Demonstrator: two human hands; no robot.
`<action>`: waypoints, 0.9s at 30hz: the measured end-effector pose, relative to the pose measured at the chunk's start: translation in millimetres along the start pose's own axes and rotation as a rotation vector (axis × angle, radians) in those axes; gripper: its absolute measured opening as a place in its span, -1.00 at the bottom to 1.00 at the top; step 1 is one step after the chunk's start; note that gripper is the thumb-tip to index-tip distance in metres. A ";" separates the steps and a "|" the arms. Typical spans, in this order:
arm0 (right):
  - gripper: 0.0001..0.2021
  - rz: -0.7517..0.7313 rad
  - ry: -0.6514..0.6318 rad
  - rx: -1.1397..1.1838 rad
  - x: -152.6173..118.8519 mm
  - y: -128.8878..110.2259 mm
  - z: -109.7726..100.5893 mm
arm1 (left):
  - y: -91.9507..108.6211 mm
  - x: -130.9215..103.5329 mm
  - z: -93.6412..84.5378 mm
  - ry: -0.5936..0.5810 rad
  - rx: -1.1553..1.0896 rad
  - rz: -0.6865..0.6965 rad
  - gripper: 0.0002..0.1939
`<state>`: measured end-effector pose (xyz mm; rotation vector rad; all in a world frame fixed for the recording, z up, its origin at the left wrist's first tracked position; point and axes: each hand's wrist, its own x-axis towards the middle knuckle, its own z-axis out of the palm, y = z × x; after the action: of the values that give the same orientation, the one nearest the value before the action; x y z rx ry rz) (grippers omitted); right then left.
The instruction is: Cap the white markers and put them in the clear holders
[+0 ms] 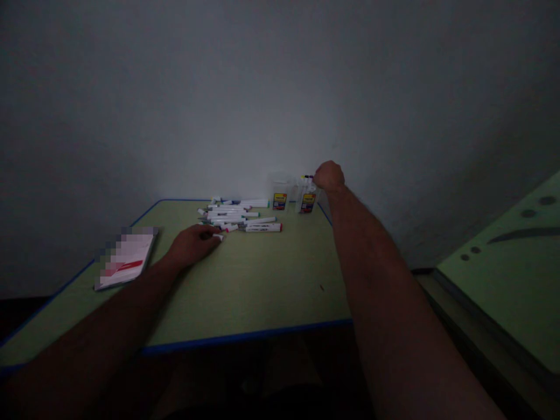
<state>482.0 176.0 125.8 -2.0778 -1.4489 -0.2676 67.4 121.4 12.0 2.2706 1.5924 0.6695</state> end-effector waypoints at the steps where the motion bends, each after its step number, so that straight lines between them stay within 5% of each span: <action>1: -0.75 0.065 -0.013 -0.033 -2.8 -4.0 -3.4 | -0.1 0.2 0.1 -0.001 -0.001 -0.005 -0.58; 8: -0.72 0.069 0.053 0.010 -21.1 -27.3 -23.6 | 0.6 0.8 -0.4 -0.004 -0.006 0.002 -0.58; 14: -0.71 -0.011 0.119 0.160 -60.3 -56.1 -20.3 | -0.4 2.5 -0.3 0.014 0.001 0.001 -0.55; 22: -0.77 -0.011 -0.055 0.325 -142.6 -99.5 30.1 | -4.4 3.2 -1.1 0.025 -0.053 -0.029 -0.57; 27: -0.77 -0.069 -0.093 0.350 -170.2 -109.2 58.0 | -13.0 6.8 0.9 0.062 -0.089 -0.043 -0.56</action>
<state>307.5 100.3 36.0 -1.7796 -1.5018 0.0558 59.4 132.3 6.4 2.1659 1.6016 0.7898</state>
